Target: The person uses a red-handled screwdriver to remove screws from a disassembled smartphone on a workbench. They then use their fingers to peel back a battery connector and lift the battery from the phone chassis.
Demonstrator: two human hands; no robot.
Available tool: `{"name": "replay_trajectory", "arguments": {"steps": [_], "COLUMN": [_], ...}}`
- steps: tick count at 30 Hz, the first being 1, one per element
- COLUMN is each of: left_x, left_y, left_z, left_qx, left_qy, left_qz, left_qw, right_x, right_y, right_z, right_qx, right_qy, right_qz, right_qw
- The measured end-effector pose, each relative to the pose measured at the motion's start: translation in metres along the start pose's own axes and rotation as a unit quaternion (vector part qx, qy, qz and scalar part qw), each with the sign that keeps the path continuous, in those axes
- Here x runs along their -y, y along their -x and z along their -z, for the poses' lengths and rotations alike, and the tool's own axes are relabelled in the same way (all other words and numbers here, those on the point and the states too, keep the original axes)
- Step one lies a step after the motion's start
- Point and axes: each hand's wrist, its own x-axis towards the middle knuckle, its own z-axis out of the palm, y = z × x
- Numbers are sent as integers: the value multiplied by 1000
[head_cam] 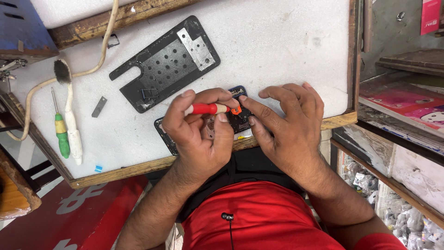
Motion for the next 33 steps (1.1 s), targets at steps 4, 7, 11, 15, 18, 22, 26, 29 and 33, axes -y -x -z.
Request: {"name": "replay_trajectory", "arguments": {"steps": [4,7,11,15,18,22,26,29,33], "left_x": [-9,-23,-37,-38,-39,-42,-47,-43,-40], "left_y": [-12,-18,-23,-30,-33,-34,-34,-40,-39], "left_z": [2,8,11,9,13,10,14,13,14], "left_qx": [54,108,184,176,185,159,191,153,172], "left_qy": [-73,-158,-155,-157,-169,-144,-101,-199,-148], "left_qz": [-94,-162,-133,-131,-111,-124,-55,-159,-109], "left_qw": [991,968,961,963,962,969,975,955,968], "right_x": [-2,-3,-3,-4,-3,-2,0,-1,1], "right_y": [0,1,0,0,1,1,-1,0,0], "right_z": [-1,-4,-6,-4,-2,-2,1,4,4], "right_qx": [-2,-1,-26,-8,-19,-24,-24,-12,-21], "right_qy": [1,19,6,10,-15,-13,-14,-11,-31], "right_qz": [1,5,23,7,-6,-14,-9,-11,-6], "right_qw": [1000,1000,999,1000,1000,1000,1000,1000,999]}}
